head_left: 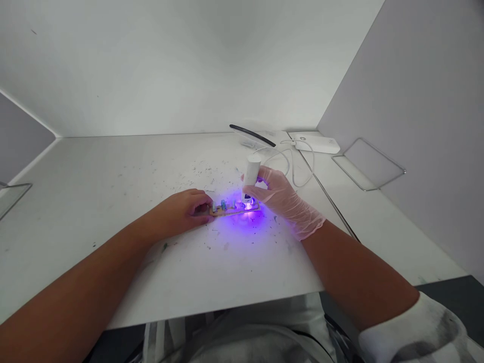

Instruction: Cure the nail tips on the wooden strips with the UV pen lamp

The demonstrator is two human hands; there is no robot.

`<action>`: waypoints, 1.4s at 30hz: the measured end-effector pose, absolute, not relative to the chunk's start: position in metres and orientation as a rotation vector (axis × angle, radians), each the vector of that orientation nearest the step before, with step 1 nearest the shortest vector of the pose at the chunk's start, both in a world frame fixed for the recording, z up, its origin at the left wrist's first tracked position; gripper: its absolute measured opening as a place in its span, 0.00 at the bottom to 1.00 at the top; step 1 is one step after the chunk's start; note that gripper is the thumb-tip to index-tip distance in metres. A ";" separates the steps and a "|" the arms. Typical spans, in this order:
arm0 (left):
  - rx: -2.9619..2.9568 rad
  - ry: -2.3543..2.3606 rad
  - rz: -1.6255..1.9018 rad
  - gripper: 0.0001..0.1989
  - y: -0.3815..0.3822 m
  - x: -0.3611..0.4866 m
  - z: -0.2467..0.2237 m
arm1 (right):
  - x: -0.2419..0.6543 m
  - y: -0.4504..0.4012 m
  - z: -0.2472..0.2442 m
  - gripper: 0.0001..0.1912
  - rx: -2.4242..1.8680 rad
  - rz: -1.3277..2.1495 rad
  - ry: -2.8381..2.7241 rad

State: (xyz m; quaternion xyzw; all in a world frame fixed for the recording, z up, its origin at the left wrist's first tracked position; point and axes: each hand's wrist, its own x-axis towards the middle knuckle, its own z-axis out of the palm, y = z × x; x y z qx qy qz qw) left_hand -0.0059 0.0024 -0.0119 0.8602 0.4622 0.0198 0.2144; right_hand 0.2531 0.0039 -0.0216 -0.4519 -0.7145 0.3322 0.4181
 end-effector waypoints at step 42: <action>2.414 1.281 0.006 0.12 0.004 -0.006 -0.013 | 0.253 0.005 -0.022 0.11 -1.133 0.851 -1.803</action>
